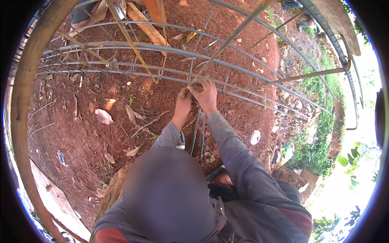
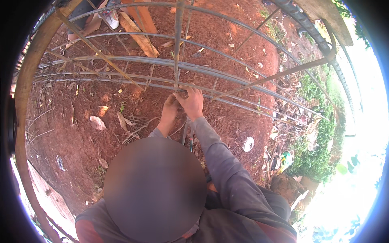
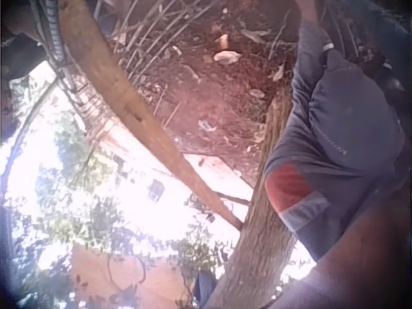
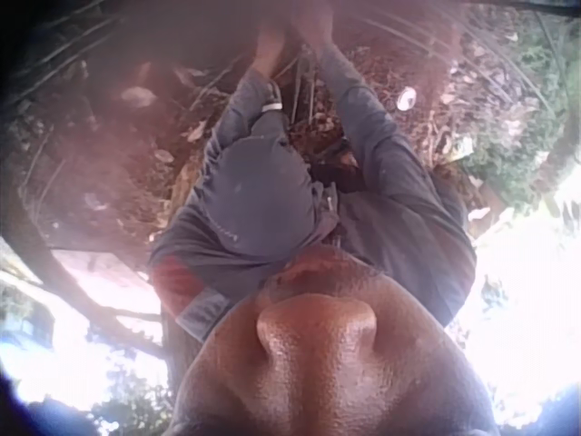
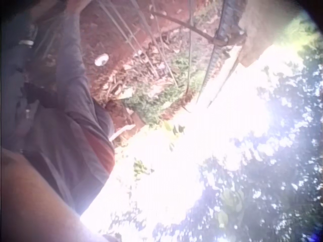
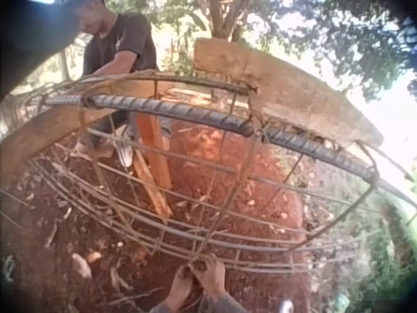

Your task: The person uses pliers to twist wire ties around intersecting metal rods, securing them together on a curved metal frame. The person repeatedly positions the wire, twists it with pliers, and moves to the next joint along the frame.

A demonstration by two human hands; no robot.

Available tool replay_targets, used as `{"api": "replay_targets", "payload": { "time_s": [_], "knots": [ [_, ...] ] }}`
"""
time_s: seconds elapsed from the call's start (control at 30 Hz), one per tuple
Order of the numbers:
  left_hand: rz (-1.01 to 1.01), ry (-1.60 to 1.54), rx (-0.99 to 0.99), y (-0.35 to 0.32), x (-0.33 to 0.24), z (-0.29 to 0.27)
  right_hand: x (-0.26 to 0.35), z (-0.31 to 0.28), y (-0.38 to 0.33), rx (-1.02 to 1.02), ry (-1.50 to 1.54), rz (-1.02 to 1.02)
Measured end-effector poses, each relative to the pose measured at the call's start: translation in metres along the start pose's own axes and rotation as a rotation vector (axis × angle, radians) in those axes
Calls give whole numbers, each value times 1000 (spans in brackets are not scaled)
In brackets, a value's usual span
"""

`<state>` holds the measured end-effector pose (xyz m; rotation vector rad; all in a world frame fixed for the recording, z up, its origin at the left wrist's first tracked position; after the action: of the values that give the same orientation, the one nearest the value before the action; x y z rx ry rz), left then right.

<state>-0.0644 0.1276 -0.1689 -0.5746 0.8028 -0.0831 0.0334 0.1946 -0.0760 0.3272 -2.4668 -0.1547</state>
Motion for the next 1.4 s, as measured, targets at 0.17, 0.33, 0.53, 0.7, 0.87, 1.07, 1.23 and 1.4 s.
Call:
{"api": "replay_targets", "payload": {
  "time_s": [0.17,0.33,0.53,0.7,0.87,1.07,1.23,1.4],
  "knots": [
    [126,208,-45,-7,-23,-8,0,6,-7,-67,-6,-7],
    [250,526,-126,-15,-42,-3,0,5,-7,-58,29,21],
    [389,862,-55,-9,-56,-4,0,6,-8,-52,51,49],
    [-14,325,-3,-19,-47,-4,-4,8,-14,-59,47,54],
    [-167,-240,303,-30,-55,-19,3,2,-13,-85,65,15],
    [6,44,279,-41,-76,3,0,2,-14,-115,37,-6],
    [79,397,100,-10,-119,11,4,0,-13,-121,49,6],
    [325,993,195,29,-141,41,4,0,-12,-129,59,-46]
  ]
}}
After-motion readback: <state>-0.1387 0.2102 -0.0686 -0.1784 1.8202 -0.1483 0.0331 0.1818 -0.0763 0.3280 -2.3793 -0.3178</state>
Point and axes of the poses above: each hand's wrist, its own y-axis towards the middle knuckle, its own z-axis out of the palm, x = y × z, the point moved 8 cm from there along y, towards the middle knuckle, and after that the axes turned 11 degrees about -y, right-handed, at the moved point
